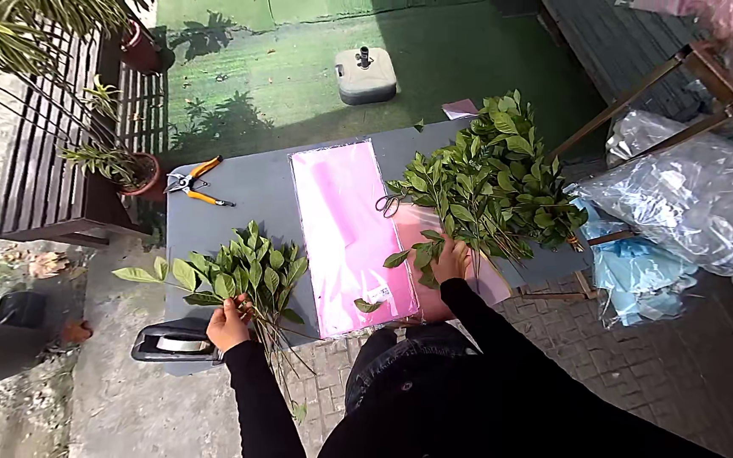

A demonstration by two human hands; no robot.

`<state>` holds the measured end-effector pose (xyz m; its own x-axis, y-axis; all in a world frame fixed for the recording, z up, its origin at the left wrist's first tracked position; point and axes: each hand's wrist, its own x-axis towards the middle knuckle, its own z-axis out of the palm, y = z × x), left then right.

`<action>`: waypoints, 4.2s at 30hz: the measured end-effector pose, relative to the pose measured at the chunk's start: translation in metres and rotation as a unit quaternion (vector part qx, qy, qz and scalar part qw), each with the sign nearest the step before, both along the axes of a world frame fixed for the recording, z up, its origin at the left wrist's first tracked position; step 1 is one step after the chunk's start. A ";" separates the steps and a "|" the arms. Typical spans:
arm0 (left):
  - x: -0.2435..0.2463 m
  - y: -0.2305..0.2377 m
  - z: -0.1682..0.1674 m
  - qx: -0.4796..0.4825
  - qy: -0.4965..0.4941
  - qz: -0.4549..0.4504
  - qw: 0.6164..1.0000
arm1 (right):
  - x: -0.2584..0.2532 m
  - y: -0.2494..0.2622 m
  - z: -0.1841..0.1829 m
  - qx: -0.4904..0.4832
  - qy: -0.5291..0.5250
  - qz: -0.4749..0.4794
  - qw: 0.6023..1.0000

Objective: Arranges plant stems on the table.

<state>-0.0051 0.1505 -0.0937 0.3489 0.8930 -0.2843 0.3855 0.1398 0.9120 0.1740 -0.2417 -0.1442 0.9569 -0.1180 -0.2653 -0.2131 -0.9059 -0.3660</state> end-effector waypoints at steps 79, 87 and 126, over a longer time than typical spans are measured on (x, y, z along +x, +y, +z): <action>0.088 -0.151 0.009 -0.045 -0.191 -0.264 0.944 | -0.050 0.127 0.068 0.306 0.111 0.313 0.892; 0.057 -0.080 0.027 -0.080 -0.292 -0.034 0.952 | -0.087 0.097 0.048 0.103 0.010 0.448 0.888; 0.030 0.020 -0.035 0.114 0.205 -0.113 0.965 | 0.041 -0.039 -0.003 0.014 0.013 0.020 1.000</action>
